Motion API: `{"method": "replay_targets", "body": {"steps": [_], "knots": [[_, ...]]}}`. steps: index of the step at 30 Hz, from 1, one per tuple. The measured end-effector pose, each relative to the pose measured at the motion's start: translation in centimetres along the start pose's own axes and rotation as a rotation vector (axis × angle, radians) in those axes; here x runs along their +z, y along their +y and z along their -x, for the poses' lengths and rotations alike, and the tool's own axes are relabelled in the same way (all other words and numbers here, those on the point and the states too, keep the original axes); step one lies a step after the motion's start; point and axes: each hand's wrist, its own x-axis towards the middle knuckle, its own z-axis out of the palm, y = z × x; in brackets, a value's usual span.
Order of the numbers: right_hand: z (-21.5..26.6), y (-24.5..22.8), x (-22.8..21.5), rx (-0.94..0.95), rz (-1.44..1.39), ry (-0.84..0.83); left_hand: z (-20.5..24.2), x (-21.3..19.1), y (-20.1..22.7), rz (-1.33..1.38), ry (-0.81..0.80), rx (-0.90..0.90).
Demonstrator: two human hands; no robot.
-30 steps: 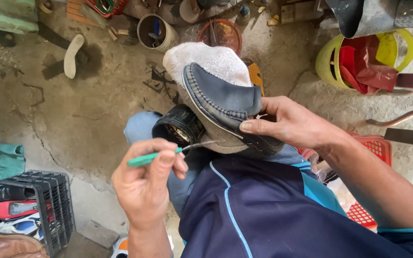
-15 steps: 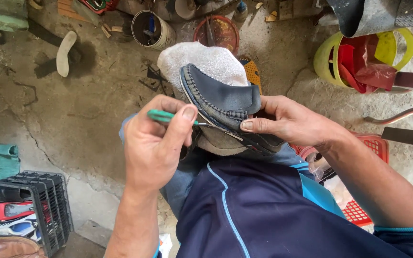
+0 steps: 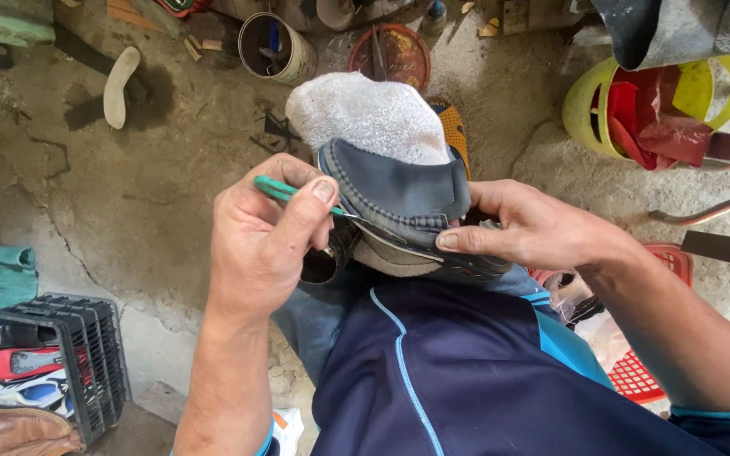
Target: The person brushes a black loafer with a brush, then applies a dark substance from a container onto the shoe's sole and stitching using a small brush. The person is seated in a cluttered workshop environment.
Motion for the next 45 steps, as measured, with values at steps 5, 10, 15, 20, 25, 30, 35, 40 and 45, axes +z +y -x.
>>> {"method": "replay_targets", "body": {"steps": [5,10,15,20,25,30,35,40,45], "knots": [[0.3,-1.6,0.2,0.207,0.094,0.016,0.3,0.1,-0.2,0.054,-0.010,-0.007],[0.3,-0.8,-0.1,0.133,0.099,0.006,0.0,-0.3,-1.0,-0.013,-0.008,-0.043],[0.4,-0.5,-0.5,0.019,0.165,-0.031,-0.2,-0.9,-1.0,0.103,0.004,-0.023],[0.4,-0.4,-0.5,0.050,0.132,-0.027,-0.6,-2.0,-1.2,0.098,0.056,-0.036],[0.4,-0.1,-0.5,0.039,0.103,-0.019,-0.9,-2.7,-1.6,0.101,0.085,0.012],[0.3,-0.4,-0.5,0.041,0.181,-0.024,-1.1,-3.8,-1.5,0.168,0.147,0.010],[0.4,-0.3,-0.1,0.005,0.268,-0.014,-0.7,-5.3,-0.9,0.134,0.161,0.102],[1.0,-0.1,2.9,-0.062,0.126,0.116,1.6,-5.9,1.0,0.078,0.314,0.267],[-0.4,1.7,7.0,-0.034,-0.450,0.580,5.1,-2.3,0.0,-0.143,0.522,0.400]]}}
